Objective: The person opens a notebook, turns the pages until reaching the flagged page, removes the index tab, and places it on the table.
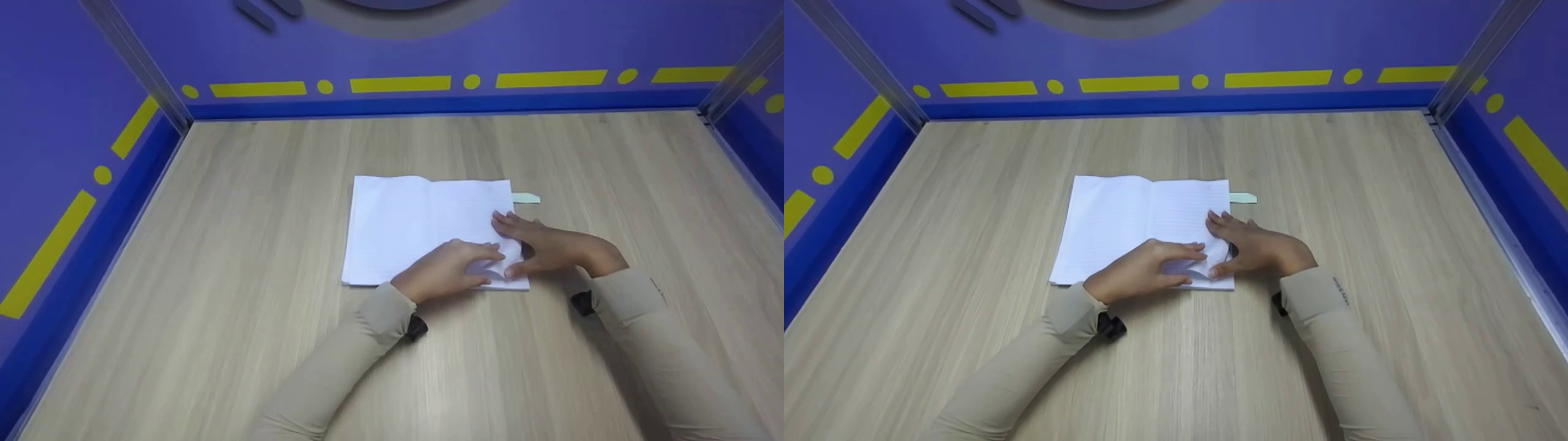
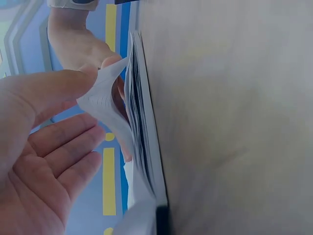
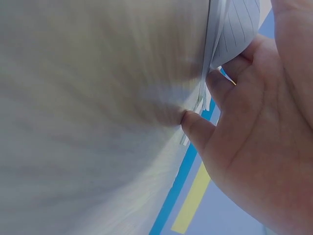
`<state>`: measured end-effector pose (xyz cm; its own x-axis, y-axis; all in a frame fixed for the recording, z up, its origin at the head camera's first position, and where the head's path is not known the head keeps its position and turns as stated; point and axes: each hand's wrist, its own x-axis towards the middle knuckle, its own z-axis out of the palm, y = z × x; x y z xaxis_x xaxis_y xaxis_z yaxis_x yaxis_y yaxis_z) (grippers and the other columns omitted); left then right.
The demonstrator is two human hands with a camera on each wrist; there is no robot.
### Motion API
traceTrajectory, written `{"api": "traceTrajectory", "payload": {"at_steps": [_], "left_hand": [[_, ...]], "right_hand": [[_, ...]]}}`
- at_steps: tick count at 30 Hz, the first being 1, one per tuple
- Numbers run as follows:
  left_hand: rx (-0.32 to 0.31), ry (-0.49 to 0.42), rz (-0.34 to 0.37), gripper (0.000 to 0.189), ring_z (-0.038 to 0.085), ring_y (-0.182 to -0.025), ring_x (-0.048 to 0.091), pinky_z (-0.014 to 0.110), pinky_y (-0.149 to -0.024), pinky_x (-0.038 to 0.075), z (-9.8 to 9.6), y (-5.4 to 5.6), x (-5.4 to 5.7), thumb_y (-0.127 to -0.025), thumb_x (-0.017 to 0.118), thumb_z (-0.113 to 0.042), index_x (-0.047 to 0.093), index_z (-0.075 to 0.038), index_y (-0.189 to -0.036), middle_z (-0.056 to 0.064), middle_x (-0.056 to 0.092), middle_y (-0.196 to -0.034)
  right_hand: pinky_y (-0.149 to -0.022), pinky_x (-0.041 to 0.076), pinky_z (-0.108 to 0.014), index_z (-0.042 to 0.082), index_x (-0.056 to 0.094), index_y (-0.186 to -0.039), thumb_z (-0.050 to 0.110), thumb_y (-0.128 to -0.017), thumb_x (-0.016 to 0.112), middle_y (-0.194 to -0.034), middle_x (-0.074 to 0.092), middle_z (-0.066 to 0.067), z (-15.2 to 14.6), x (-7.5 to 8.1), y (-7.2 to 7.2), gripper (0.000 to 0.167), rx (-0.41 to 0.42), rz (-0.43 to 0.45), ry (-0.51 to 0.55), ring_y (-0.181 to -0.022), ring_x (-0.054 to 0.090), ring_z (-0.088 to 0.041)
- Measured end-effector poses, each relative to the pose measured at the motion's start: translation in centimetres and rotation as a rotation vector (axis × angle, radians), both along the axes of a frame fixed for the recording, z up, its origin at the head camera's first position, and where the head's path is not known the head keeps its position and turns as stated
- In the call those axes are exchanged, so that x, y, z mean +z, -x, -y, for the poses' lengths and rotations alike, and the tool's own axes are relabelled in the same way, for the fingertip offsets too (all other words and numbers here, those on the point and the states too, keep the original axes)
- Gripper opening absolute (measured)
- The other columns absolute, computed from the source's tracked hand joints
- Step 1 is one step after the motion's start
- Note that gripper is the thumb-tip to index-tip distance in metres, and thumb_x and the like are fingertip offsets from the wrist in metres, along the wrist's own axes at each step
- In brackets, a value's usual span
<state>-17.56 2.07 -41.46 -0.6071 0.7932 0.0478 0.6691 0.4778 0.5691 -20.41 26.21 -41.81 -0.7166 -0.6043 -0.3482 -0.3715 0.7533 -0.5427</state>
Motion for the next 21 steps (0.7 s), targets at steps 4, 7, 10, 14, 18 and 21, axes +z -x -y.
{"api": "traceTrajectory", "payload": {"at_steps": [4, 7, 10, 14, 18, 21], "left_hand": [[-0.009, 0.009, -0.009, 0.035, 0.016, -0.130, 0.050, 0.021, -0.108, 0.039, -0.36, 0.06, -0.05, -0.092, 0.062, -0.014, 0.064, -0.011, -0.127, 0.003, 0.051, -0.142], [-0.009, 0.013, -0.027, 0.032, 0.015, -0.128, 0.052, 0.022, -0.107, 0.040, -0.46, 0.19, -0.12, -0.093, 0.062, -0.014, 0.065, -0.011, -0.124, 0.003, 0.053, -0.140], [-0.002, 0.009, -0.042, 0.030, 0.013, -0.126, 0.054, 0.021, -0.105, 0.041, -0.45, 0.28, -0.16, -0.093, 0.062, -0.013, 0.067, -0.012, -0.122, 0.002, 0.056, -0.137], [0.014, -0.014, -0.035, 0.028, 0.011, -0.123, 0.056, 0.019, -0.101, 0.044, -0.43, 0.36, -0.18, -0.093, 0.060, -0.011, 0.068, -0.011, -0.120, 0.001, 0.059, -0.134], [0.026, -0.033, -0.019, 0.029, 0.008, -0.116, 0.060, 0.016, -0.095, 0.046, -0.36, 0.34, -0.17, -0.093, 0.060, -0.011, 0.068, -0.011, -0.121, 0.001, 0.060, -0.133], [0.033, -0.042, -0.018, 0.029, 0.007, -0.115, 0.060, 0.015, -0.094, 0.047, -0.30, 0.29, -0.12, -0.093, 0.060, -0.011, 0.068, -0.011, -0.121, 0.001, 0.061, -0.131]], "right_hand": [[-0.115, 0.000, -0.064, 0.004, 0.012, -0.154, 0.048, -0.084, 0.069, -0.162, 0.002, -0.013, 0.04, -0.06, 0.02, 0.100, 0.000, 0.001, -0.005, -0.149, -0.002, -0.037], [-0.115, 0.000, -0.064, 0.004, 0.011, -0.154, 0.049, -0.084, 0.069, -0.162, 0.002, -0.014, 0.10, -0.10, 0.04, 0.101, 0.001, -0.004, -0.011, -0.149, -0.002, -0.037], [-0.115, 0.000, -0.064, 0.004, 0.012, -0.153, 0.048, -0.084, 0.069, -0.162, 0.002, -0.015, 0.08, -0.09, 0.02, 0.100, 0.001, -0.008, -0.004, -0.149, -0.002, -0.038], [-0.116, 0.001, -0.063, 0.005, 0.012, -0.154, 0.049, -0.083, 0.069, -0.162, 0.003, -0.013, -0.01, -0.08, 0.00, 0.100, -0.007, -0.008, 0.001, -0.149, -0.002, -0.036], [-0.116, 0.005, -0.062, 0.003, 0.016, -0.153, 0.046, -0.083, 0.071, -0.162, 0.007, -0.015, -0.08, -0.08, -0.04, 0.098, -0.005, -0.021, 0.028, -0.149, 0.001, -0.037], [-0.116, 0.010, -0.061, 0.002, 0.020, -0.152, 0.045, -0.082, 0.072, -0.162, 0.007, -0.016, -0.06, 0.00, -0.11, 0.097, -0.010, -0.026, 0.043, -0.148, 0.003, -0.039]]}}
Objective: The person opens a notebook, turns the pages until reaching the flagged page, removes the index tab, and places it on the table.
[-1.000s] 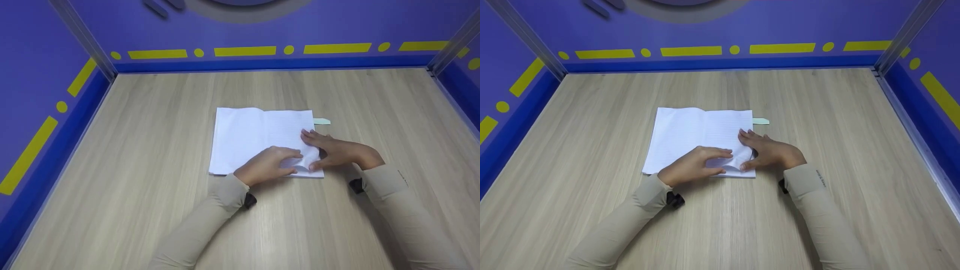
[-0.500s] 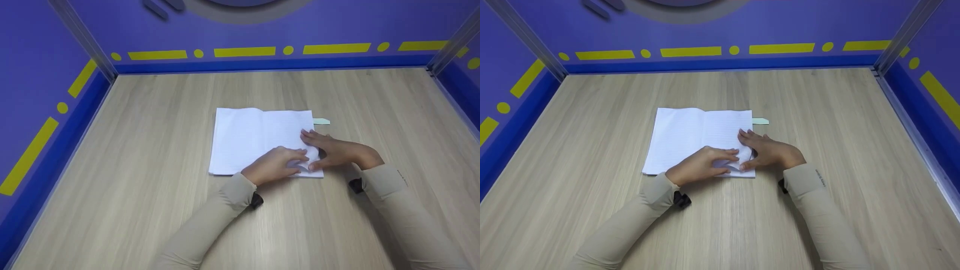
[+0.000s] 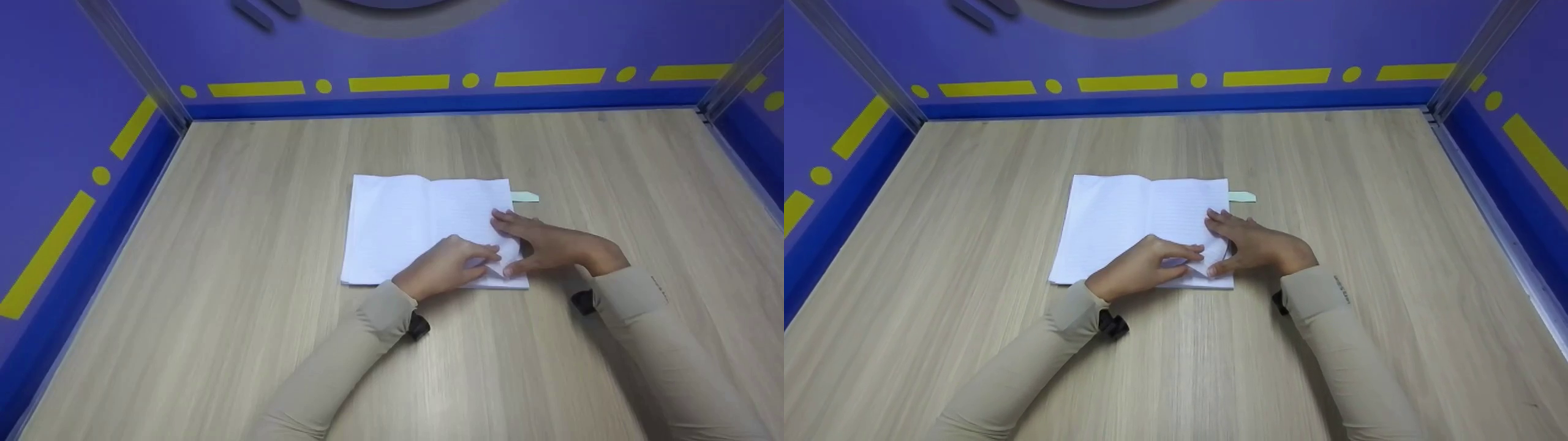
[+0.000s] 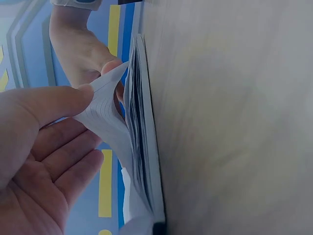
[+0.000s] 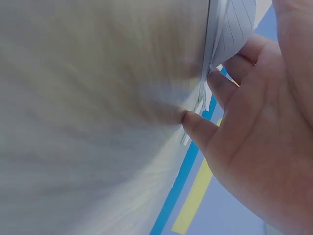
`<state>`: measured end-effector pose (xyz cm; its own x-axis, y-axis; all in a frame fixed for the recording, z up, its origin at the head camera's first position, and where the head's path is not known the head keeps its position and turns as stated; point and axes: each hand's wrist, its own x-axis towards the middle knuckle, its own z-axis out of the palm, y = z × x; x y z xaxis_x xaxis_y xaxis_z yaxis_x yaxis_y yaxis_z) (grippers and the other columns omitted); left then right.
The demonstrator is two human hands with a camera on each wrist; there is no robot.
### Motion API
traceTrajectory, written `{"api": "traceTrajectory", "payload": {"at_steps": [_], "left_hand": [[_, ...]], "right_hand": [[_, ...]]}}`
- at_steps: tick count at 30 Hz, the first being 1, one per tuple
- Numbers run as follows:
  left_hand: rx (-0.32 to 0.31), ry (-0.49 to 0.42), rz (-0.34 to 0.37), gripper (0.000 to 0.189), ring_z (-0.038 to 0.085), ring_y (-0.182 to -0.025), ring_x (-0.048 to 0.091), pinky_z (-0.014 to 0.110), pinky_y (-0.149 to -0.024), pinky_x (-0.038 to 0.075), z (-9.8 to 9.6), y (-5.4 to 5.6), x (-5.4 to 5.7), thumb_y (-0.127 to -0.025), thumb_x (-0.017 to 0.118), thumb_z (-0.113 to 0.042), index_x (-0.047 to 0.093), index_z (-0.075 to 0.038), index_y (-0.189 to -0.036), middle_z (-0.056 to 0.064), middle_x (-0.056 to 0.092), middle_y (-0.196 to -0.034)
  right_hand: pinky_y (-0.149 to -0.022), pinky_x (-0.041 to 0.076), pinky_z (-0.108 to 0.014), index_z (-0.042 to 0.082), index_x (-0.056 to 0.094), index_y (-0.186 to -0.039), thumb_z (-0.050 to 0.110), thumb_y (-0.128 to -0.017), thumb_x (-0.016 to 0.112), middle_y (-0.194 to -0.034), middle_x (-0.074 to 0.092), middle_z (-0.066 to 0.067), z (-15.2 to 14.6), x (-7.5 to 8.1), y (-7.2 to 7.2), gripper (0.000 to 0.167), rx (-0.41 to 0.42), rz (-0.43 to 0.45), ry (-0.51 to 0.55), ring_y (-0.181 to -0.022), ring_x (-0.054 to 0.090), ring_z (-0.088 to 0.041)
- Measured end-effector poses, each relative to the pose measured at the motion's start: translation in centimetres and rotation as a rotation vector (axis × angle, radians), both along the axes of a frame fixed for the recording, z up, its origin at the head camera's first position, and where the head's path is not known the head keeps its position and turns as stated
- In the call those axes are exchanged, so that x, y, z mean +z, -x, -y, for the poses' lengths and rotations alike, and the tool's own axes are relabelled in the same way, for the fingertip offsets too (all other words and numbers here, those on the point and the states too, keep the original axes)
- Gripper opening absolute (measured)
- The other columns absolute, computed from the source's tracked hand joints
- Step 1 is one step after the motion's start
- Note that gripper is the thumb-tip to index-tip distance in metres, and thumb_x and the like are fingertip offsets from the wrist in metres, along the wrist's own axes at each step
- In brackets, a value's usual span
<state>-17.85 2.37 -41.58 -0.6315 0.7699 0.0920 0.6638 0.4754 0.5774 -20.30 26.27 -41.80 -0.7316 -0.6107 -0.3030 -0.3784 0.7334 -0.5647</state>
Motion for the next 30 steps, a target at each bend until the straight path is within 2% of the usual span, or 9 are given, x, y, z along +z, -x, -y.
{"api": "traceTrajectory", "payload": {"at_steps": [9, 13, 19, 24, 30], "left_hand": [[0.011, -0.031, -0.027, 0.028, 0.010, -0.119, 0.058, 0.016, -0.098, 0.045, 0.3, 0.1, 0.2, -0.094, 0.060, -0.009, 0.069, -0.010, -0.120, 0.003, 0.063, -0.129], [0.021, -0.074, -0.029, 0.027, 0.011, -0.120, 0.059, 0.017, -0.101, 0.044, 0.8, 0.2, 0.3, -0.094, 0.060, -0.009, 0.068, -0.008, -0.119, 0.004, 0.064, -0.127], [0.055, -0.147, -0.040, 0.030, 0.013, -0.120, 0.059, 0.018, -0.102, 0.043, 1.4, 0.4, 0.3, -0.093, 0.060, -0.006, 0.066, -0.006, -0.122, 0.004, 0.065, -0.126], [0.093, -0.229, 0.001, 0.038, 0.013, -0.124, 0.056, 0.018, -0.103, 0.042, 1.9, 0.4, 0.4, -0.093, 0.058, -0.002, 0.059, -0.005, -0.131, 0.006, 0.062, -0.131], [0.192, -0.393, 0.091, 0.042, 0.018, -0.124, 0.057, 0.017, -0.099, 0.045, 2.6, 0.6, 0.8, -0.091, 0.057, 0.004, 0.055, -0.002, -0.133, 0.012, 0.060, -0.133]], "right_hand": [[-0.117, 0.008, -0.060, 0.003, 0.018, -0.153, 0.049, -0.075, 0.077, -0.162, -0.003, -0.015, -0.3, 0.0, 0.1, 0.107, -0.046, -0.029, -0.019, -0.148, -0.006, -0.038], [-0.117, 0.009, -0.059, 0.000, 0.010, -0.153, 0.047, -0.072, 0.080, -0.161, -0.005, -0.018, -0.6, 0.2, 0.1, 0.117, -0.075, -0.017, 0.002, -0.148, -0.005, -0.038], [-0.118, 0.006, -0.057, 0.003, -0.005, -0.153, 0.051, -0.069, 0.081, -0.161, -0.012, -0.016, -0.6, 0.4, 0.2, 0.130, -0.156, 0.008, -0.016, -0.149, -0.009, -0.036], [-0.118, 0.004, -0.058, 0.001, -0.013, -0.151, 0.050, -0.070, 0.081, -0.160, -0.014, -0.019, -0.7, 0.4, 0.2, 0.133, -0.186, 0.004, 0.000, -0.148, -0.010, -0.037], [-0.118, 0.004, -0.057, 0.001, -0.013, -0.151, 0.051, -0.071, 0.080, -0.160, -0.014, -0.020, -0.9, 0.2, 0.3, 0.133, -0.184, 0.005, 0.012, -0.148, -0.010, -0.038]]}}
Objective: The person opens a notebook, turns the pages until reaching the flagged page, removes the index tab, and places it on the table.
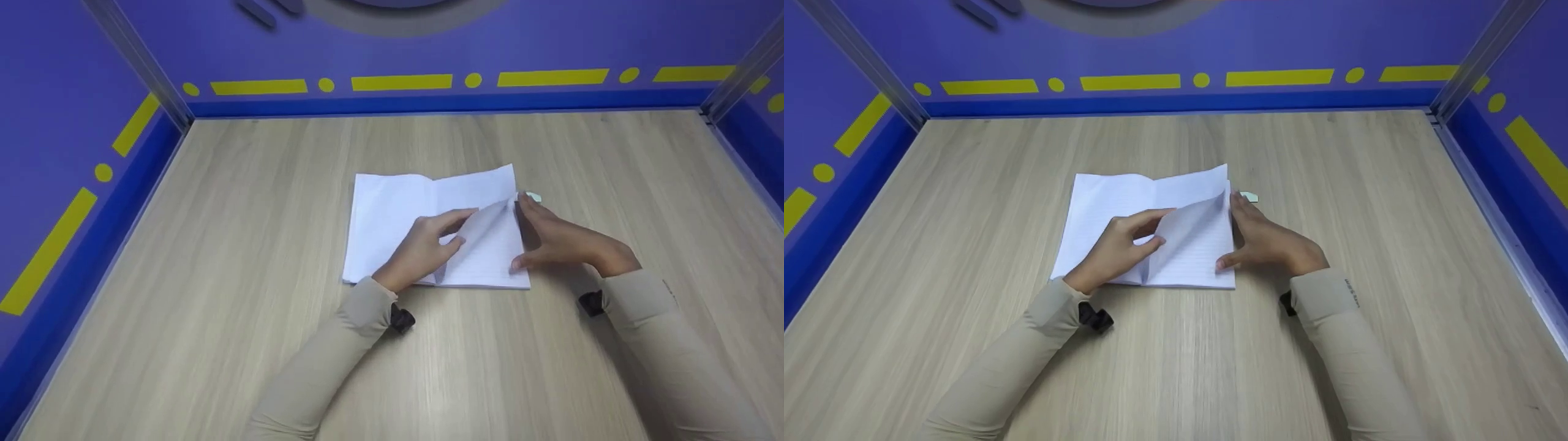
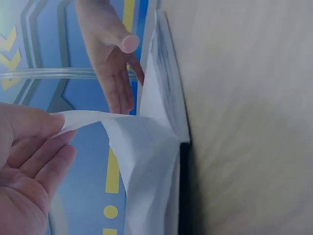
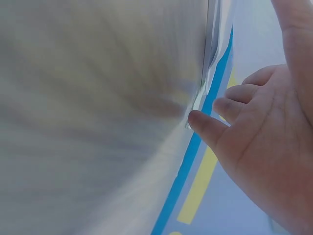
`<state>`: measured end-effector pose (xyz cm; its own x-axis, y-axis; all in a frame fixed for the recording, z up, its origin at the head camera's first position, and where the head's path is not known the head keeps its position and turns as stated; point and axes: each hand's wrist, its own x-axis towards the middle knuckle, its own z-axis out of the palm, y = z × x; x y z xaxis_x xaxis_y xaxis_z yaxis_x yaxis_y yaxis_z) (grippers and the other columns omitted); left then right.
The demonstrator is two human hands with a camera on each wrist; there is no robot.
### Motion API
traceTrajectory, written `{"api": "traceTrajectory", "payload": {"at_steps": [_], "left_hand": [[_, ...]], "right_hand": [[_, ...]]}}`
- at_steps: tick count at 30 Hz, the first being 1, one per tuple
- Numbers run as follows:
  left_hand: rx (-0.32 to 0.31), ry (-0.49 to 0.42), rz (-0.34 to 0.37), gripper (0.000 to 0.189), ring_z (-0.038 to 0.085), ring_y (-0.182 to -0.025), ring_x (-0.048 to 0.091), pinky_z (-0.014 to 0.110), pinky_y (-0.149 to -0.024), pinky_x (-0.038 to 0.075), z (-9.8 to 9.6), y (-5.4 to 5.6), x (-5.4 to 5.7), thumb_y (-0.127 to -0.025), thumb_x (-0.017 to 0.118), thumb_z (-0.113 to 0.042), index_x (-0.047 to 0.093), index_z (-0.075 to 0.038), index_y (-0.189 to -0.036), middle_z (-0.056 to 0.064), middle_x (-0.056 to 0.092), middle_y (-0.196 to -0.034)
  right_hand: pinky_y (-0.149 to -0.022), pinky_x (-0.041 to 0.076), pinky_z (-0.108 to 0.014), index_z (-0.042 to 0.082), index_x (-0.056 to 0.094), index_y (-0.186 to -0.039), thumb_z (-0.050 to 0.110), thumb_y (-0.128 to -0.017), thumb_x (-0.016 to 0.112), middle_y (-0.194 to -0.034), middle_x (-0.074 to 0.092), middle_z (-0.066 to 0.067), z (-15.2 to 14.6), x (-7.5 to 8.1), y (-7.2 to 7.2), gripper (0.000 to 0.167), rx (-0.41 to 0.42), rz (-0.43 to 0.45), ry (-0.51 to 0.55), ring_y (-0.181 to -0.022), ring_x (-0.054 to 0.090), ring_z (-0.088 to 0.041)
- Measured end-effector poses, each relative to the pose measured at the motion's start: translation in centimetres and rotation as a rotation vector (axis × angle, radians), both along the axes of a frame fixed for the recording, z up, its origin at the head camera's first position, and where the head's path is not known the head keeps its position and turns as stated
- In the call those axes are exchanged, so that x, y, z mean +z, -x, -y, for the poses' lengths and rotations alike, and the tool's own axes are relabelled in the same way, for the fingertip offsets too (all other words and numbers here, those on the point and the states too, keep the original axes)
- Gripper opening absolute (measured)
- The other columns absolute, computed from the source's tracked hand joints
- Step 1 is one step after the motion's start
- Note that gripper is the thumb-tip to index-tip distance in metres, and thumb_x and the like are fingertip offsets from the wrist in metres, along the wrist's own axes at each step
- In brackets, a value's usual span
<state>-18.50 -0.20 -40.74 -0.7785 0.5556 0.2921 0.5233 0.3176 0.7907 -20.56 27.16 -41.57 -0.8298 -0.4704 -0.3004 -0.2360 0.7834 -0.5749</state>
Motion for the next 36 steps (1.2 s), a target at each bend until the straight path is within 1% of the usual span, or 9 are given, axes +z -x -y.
{"api": "traceTrajectory", "payload": {"at_steps": [5, 9, 11, 14, 15, 17, 22, 27, 36], "left_hand": [[0.102, -0.079, 0.009, 0.042, 0.017, -0.115, 0.062, 0.018, -0.094, 0.049, 0.7, 0.4, 0.2, -0.088, 0.060, 0.004, 0.059, -0.004, -0.130, 0.012, 0.064, -0.125], [0.160, -0.120, 0.013, 0.042, 0.019, -0.087, 0.058, 0.020, -0.091, 0.051, 1.4, 0.7, 0.6, -0.087, 0.061, 0.004, 0.061, -0.005, -0.128, 0.015, 0.062, -0.090], [0.180, -0.141, 0.019, 0.042, 0.019, -0.083, 0.054, 0.021, -0.090, 0.052, 1.8, 0.8, 0.8, -0.086, 0.062, 0.004, 0.061, -0.005, -0.127, 0.016, 0.062, -0.091], [0.210, -0.155, 0.006, 0.040, 0.017, -0.090, 0.059, 0.018, -0.082, 0.050, 2.4, 1.1, 1.2, -0.085, 0.063, 0.002, 0.063, -0.005, -0.125, 0.014, 0.069, -0.109], [0.220, -0.158, 0.000, 0.039, 0.015, -0.096, 0.061, 0.017, -0.079, 0.049, 2.6, 1.2, 1.3, -0.085, 0.064, 0.001, 0.063, -0.005, -0.124, 0.012, 0.069, -0.116], [0.229, -0.176, 0.005, 0.038, 0.014, -0.108, 0.063, 0.016, -0.082, 0.048, 3.1, 1.4, 1.4, -0.085, 0.066, 0.000, 0.064, -0.003, -0.123, 0.011, 0.066, -0.123], [0.273, -0.212, 0.057, 0.035, 0.018, -0.102, 0.067, 0.022, -0.099, 0.048, 4.3, 1.7, 1.8, -0.085, 0.069, -0.003, 0.065, -0.002, -0.120, 0.013, 0.070, -0.110], [0.336, -0.203, 0.047, 0.032, 0.017, -0.085, 0.067, 0.026, -0.085, 0.054, 5.6, 2.0, 1.8, -0.085, 0.070, -0.007, 0.067, -0.003, -0.116, 0.011, 0.071, -0.089], [0.392, -0.180, 0.065, 0.028, 0.013, -0.075, 0.065, 0.023, -0.076, 0.054, 8.0, 2.1, 1.1, -0.085, 0.071, -0.009, 0.069, -0.004, -0.113, 0.009, 0.070, -0.082]], "right_hand": [[-0.118, 0.004, -0.057, -0.002, -0.011, -0.151, 0.049, -0.072, 0.079, -0.160, -0.013, -0.020, -0.1, -0.2, -0.1, 0.131, 0.023, -0.007, 0.018, -0.148, -0.009, -0.038], [-0.118, 0.004, -0.056, -0.003, -0.009, -0.151, 0.048, -0.073, 0.079, -0.160, -0.012, -0.020, -0.1, -0.3, -0.1, 0.129, 0.039, -0.011, 0.023, -0.148, -0.008, -0.037], [-0.118, 0.005, -0.056, -0.003, -0.007, -0.151, 0.049, -0.072, 0.079, -0.160, -0.011, -0.020, -0.1, -0.2, -0.1, 0.128, 0.044, -0.014, 0.017, -0.148, -0.007, -0.037], [-0.119, 0.005, -0.056, -0.002, -0.004, -0.152, 0.048, -0.073, 0.079, -0.161, -0.010, -0.019, 0.0, -0.1, -0.2, 0.126, 0.051, -0.016, 0.010, -0.149, -0.006, -0.036], [-0.119, 0.006, -0.056, -0.001, -0.003, -0.152, 0.048, -0.073, 0.079, -0.161, -0.009, -0.019, 0.0, -0.1, -0.2, 0.125, 0.054, -0.016, 0.008, -0.149, -0.005, -0.036], [-0.119, 0.007, -0.056, 0.001, -0.001, -0.153, 0.049, -0.072, 0.079, -0.161, -0.007, -0.019, 0.1, -0.1, -0.1, 0.123, 0.061, -0.019, 0.001, -0.149, -0.004, -0.036], [-0.119, 0.008, -0.055, 0.004, 0.003, -0.154, 0.051, -0.071, 0.078, -0.162, -0.003, -0.017, 0.3, -0.3, 0.0, 0.121, 0.078, -0.022, -0.026, -0.149, -0.002, -0.034], [-0.119, 0.008, -0.055, 0.006, 0.005, -0.154, 0.053, -0.071, 0.078, -0.162, -0.001, -0.014, 0.5, -0.3, 0.1, 0.120, 0.081, -0.016, -0.044, -0.150, -0.001, -0.033], [-0.119, 0.009, -0.055, 0.008, 0.007, -0.155, 0.051, -0.070, 0.080, -0.163, 0.001, -0.011, 0.5, -0.5, -0.1, 0.120, 0.116, -0.014, -0.027, -0.150, 0.001, -0.031]]}}
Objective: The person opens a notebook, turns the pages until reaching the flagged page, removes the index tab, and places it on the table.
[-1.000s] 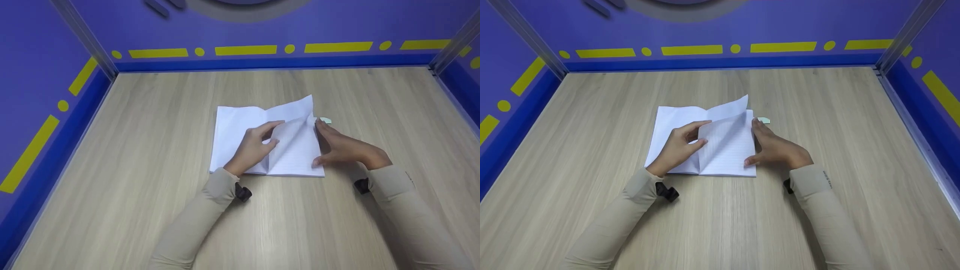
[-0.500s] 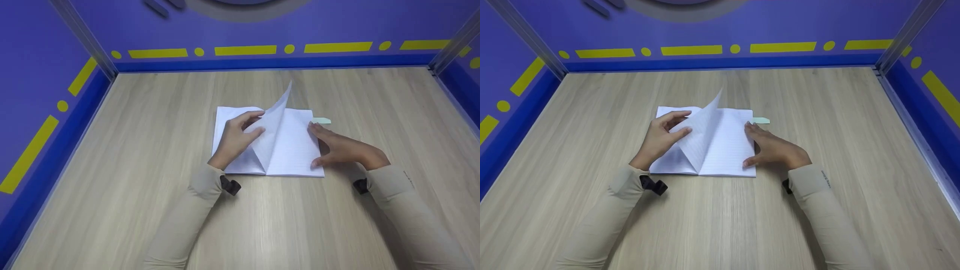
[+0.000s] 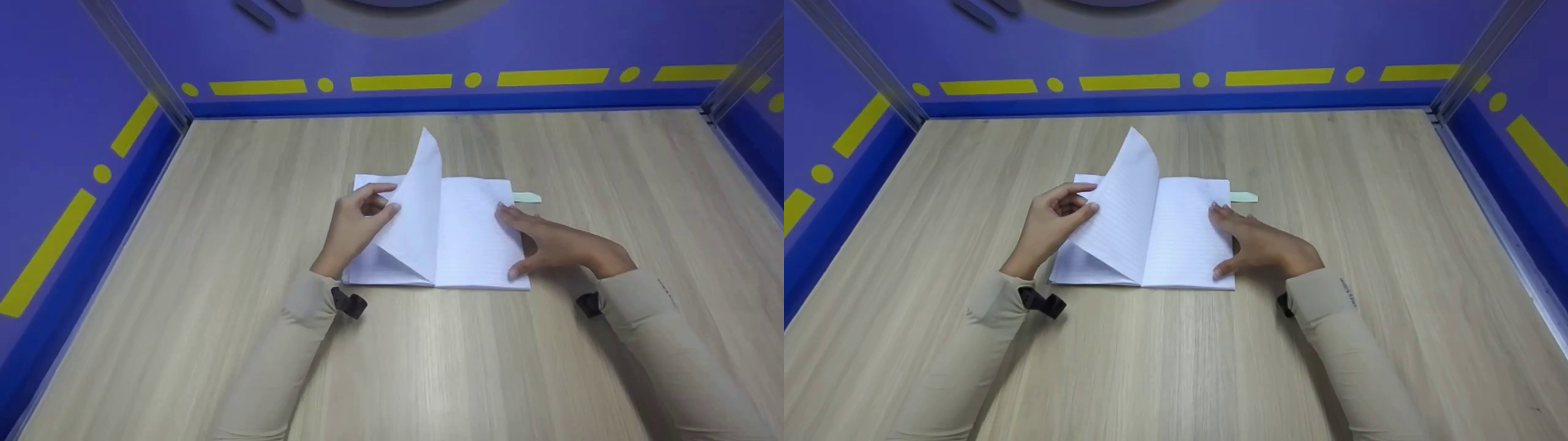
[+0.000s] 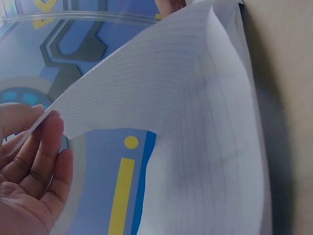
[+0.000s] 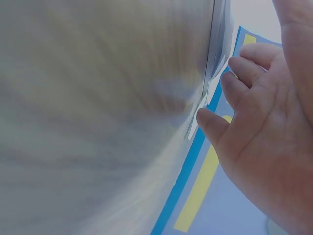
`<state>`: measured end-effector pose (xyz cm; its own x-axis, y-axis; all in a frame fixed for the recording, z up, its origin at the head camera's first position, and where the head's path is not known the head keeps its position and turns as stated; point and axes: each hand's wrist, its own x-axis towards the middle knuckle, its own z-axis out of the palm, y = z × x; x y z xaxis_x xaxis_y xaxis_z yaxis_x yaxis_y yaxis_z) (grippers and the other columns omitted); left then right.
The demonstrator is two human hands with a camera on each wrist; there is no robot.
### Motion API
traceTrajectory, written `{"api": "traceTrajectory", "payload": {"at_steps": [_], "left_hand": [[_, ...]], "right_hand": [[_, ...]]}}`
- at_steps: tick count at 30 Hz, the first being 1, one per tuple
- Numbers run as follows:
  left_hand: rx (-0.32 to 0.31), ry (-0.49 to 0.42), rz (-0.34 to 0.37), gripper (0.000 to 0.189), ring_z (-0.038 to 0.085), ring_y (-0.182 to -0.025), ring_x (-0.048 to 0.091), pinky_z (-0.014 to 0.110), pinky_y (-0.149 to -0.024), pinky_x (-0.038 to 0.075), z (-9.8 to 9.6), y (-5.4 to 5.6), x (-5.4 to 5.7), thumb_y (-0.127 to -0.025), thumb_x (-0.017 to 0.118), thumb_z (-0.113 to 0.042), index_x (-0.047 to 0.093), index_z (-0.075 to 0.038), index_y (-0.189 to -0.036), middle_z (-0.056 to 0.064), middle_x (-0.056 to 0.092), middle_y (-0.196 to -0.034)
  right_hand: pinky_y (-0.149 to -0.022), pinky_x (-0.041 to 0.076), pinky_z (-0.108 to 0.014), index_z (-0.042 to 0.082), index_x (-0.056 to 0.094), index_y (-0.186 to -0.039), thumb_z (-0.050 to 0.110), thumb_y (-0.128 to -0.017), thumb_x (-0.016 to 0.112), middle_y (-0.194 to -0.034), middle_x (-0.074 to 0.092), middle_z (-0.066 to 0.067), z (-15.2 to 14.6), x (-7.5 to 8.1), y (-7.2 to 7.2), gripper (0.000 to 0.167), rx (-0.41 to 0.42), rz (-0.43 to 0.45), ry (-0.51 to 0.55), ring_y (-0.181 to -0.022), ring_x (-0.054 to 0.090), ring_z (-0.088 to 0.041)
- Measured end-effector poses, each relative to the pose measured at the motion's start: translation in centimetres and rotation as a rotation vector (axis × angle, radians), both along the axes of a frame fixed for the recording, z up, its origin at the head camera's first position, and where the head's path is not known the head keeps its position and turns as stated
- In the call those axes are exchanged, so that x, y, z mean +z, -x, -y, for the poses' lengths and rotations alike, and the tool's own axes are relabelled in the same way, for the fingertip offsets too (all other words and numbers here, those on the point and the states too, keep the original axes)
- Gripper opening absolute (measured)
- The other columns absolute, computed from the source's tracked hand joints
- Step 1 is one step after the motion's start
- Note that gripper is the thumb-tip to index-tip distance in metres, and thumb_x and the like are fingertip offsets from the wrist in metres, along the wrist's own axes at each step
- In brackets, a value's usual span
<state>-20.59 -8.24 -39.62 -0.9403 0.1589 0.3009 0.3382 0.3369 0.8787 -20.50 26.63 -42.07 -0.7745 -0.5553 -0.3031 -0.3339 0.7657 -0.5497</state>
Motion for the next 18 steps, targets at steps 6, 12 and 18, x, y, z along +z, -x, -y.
{"api": "traceTrajectory", "payload": {"at_steps": [6, 12, 18], "left_hand": [[0.036, 0.031, 0.083, 0.031, 0.012, -0.075, 0.062, 0.021, -0.075, 0.051, 1.5, -0.2, -0.5, -0.085, 0.071, -0.010, 0.068, -0.006, -0.115, 0.006, 0.068, -0.081], [0.059, 0.079, 0.112, 0.034, 0.015, -0.075, 0.062, 0.021, -0.072, 0.050, 2.8, -0.3, -1.0, -0.084, 0.071, -0.008, 0.066, -0.006, -0.118, 0.008, 0.068, -0.081], [0.088, 0.158, 0.155, 0.039, 0.019, -0.079, 0.063, 0.025, -0.075, 0.051, 3.8, -0.4, -1.6, -0.083, 0.073, -0.009, 0.065, -0.005, -0.120, 0.010, 0.068, -0.084]], "right_hand": [[-0.119, 0.006, -0.056, 0.011, 0.007, -0.155, 0.050, -0.070, 0.079, -0.163, 0.001, -0.009, 0.2, -0.1, 0.0, 0.118, 0.012, 0.012, -0.021, -0.150, 0.002, -0.029], [-0.119, 0.005, -0.057, 0.013, 0.008, -0.155, 0.050, -0.071, 0.079, -0.163, 0.002, -0.008, 0.5, -0.1, -0.1, 0.116, 0.005, 0.011, -0.047, -0.150, 0.001, -0.029], [-0.119, 0.005, -0.056, 0.014, 0.010, -0.155, 0.051, -0.071, 0.078, -0.163, 0.002, -0.008, 0.7, 0.0, -0.3, 0.115, -0.003, 0.013, -0.069, -0.150, 0.001, -0.029]]}}
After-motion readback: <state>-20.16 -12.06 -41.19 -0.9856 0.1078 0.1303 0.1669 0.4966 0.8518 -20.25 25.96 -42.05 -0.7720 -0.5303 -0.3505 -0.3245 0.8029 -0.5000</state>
